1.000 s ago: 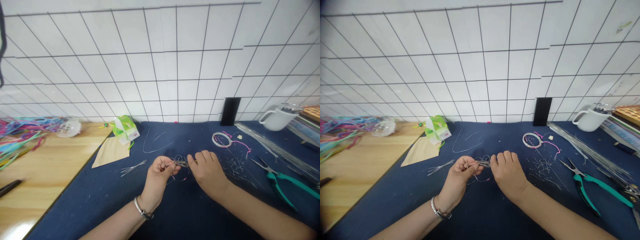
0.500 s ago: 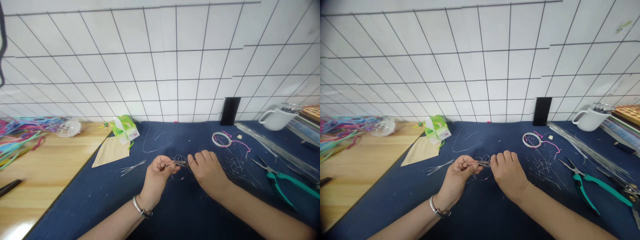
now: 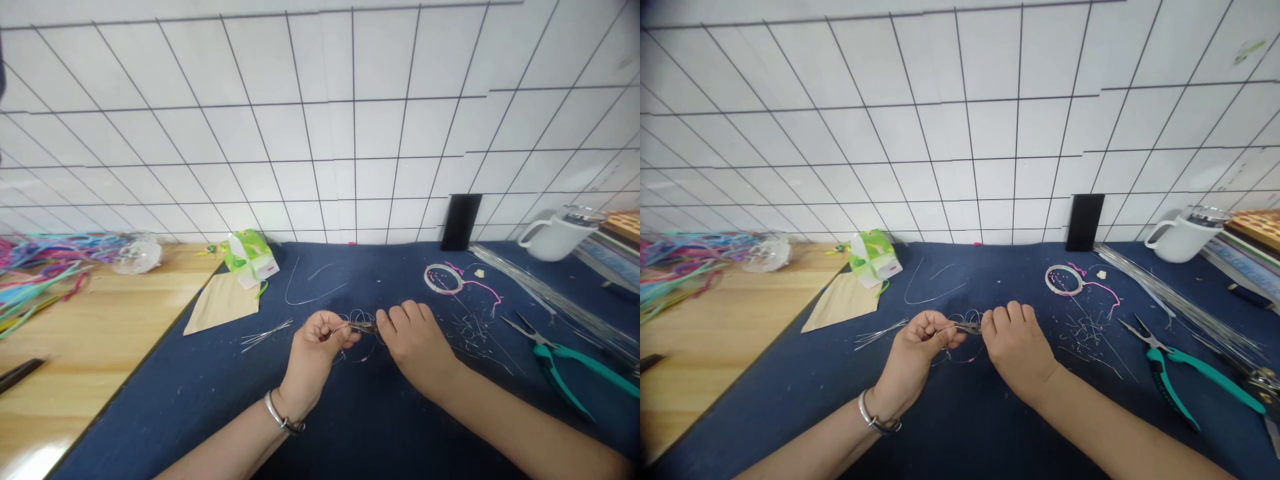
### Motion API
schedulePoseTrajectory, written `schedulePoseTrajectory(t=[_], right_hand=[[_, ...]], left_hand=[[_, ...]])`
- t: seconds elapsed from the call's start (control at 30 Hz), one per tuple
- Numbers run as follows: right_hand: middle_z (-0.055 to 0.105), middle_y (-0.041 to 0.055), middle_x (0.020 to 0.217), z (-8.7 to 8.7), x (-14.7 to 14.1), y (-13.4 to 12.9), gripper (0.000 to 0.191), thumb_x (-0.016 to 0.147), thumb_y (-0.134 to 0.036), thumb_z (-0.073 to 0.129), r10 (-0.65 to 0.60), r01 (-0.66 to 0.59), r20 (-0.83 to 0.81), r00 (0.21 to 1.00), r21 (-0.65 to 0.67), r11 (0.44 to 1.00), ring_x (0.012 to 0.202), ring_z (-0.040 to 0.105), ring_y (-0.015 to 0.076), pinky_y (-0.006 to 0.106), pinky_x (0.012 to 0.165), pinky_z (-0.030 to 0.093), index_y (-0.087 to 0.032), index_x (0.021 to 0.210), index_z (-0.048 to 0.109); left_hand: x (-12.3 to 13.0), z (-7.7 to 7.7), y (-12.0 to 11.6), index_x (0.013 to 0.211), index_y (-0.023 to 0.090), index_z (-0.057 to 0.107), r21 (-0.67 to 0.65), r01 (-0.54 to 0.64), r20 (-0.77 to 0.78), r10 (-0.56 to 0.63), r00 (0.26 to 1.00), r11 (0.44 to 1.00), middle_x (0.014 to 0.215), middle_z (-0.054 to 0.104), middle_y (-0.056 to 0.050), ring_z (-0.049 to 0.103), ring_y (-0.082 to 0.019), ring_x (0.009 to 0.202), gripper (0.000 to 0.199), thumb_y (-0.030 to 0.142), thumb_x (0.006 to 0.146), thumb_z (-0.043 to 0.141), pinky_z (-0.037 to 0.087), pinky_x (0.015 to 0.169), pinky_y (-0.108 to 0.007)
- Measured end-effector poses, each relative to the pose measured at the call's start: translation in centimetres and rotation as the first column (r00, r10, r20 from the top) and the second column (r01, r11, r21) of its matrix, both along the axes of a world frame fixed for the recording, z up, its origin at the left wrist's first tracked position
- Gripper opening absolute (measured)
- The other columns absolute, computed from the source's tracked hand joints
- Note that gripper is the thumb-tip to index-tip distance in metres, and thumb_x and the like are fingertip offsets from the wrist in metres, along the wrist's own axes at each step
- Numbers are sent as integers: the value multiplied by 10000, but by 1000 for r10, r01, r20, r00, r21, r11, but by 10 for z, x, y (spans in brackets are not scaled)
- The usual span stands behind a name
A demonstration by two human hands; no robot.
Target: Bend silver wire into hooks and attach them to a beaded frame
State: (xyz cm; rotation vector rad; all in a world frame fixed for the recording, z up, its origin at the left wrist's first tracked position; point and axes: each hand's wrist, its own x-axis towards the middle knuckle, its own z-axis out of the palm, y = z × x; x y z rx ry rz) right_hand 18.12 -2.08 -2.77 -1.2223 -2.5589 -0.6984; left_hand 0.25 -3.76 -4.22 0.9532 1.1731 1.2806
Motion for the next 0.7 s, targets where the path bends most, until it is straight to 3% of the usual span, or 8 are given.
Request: schedulePoseTrajectory(t=[0.5,0.7], right_hand=[[491,58,712,1,1,1,252,840,-97,405,23,-23,-28,999,5,1000,711,377,182,342,629,253,-133,1014,583],[483,54,722,1,1,1,247,843,-106,407,16,-17,-30,999,-31,999,719,374,186,340,633,252,-140,1017,577]], left_hand=[[-1,1,1,783,149,535,1,-9,27,9,1000,1000,690,640,-7,662,-157,681,166,191,694,669,479,631,-230],[-3,1,1,797,151,527,26,32,-29,-31,999,999,702,628,-9,650,-146,677,128,201,741,631,475,625,-228]])
